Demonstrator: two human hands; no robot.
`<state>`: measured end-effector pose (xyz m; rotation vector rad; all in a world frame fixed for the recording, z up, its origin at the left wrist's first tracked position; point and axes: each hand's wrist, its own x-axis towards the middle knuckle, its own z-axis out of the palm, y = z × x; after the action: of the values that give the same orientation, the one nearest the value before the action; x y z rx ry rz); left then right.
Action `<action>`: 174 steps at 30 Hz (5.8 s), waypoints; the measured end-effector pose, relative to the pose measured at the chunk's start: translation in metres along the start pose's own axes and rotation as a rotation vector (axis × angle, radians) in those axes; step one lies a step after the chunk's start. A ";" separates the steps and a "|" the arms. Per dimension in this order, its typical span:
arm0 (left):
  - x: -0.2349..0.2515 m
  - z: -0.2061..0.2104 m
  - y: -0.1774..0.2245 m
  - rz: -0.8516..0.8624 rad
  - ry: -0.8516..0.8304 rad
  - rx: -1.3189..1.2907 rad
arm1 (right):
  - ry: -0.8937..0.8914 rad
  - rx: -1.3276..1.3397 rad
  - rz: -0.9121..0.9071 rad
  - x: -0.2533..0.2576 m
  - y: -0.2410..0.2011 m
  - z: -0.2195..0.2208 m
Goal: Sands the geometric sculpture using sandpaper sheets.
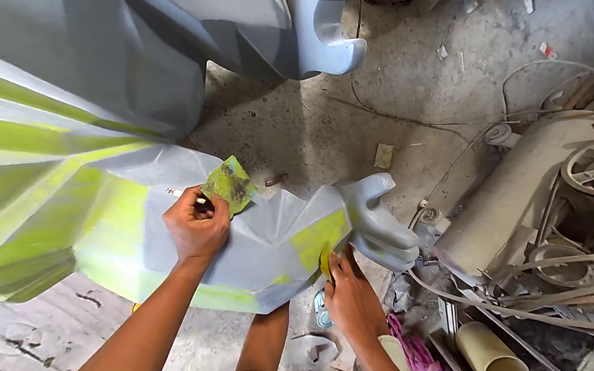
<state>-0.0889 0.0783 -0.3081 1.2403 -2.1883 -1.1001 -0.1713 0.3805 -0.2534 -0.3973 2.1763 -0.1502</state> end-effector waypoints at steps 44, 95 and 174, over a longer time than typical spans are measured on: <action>0.003 0.000 -0.005 -0.006 -0.018 -0.008 | 0.091 0.179 0.012 -0.014 -0.082 -0.017; 0.001 0.002 -0.007 0.008 -0.009 0.033 | 0.109 0.141 0.010 -0.023 -0.077 0.012; -0.003 0.001 -0.007 0.011 -0.003 -0.003 | 0.054 0.236 0.317 0.091 -0.038 -0.019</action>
<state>-0.0844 0.0791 -0.3147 1.2250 -2.1922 -1.1011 -0.2283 0.3139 -0.3017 0.0874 2.2117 -0.2394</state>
